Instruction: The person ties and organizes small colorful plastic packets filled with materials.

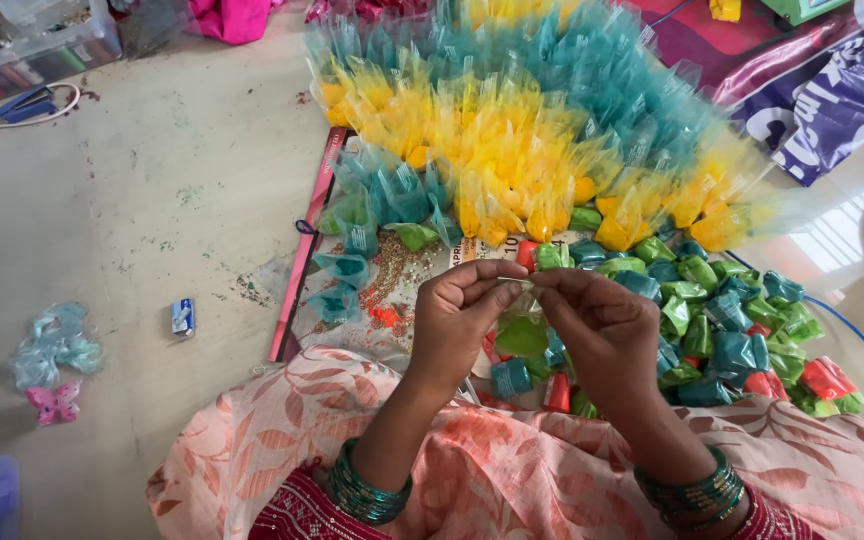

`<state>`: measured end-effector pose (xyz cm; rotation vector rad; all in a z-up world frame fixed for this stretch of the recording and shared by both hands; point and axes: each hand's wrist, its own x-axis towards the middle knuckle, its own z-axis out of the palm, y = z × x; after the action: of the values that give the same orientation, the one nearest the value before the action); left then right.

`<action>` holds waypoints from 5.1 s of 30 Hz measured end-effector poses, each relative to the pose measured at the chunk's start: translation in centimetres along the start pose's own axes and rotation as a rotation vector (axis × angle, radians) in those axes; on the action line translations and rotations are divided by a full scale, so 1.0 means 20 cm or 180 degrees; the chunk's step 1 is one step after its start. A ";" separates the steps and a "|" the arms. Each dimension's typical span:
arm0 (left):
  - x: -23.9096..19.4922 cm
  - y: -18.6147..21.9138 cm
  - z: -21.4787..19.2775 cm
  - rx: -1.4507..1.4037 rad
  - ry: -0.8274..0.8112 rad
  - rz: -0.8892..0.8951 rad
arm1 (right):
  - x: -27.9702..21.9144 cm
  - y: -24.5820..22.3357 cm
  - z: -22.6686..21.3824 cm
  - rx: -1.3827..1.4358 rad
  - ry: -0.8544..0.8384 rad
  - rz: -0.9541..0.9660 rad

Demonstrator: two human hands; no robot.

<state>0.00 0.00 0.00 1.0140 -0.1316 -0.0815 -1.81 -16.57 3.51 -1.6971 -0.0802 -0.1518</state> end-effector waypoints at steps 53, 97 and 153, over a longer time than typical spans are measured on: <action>-0.01 -0.06 -0.07 -0.0298 0.0276 -0.0519 | 0.05 -0.16 -0.07 -0.1128 -0.0732 -0.0502; -0.03 0.02 -0.09 0.0034 0.0271 -0.0583 | 0.01 -0.21 -0.02 -0.1708 -0.0832 -0.1576; 0.07 0.11 -0.37 0.0014 0.1152 0.1259 | 0.05 0.55 0.32 -0.1572 -0.1804 0.0829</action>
<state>2.59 7.25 -1.83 0.9752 0.0006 0.4611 1.06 -11.69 -8.00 -2.1809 -0.2577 0.5501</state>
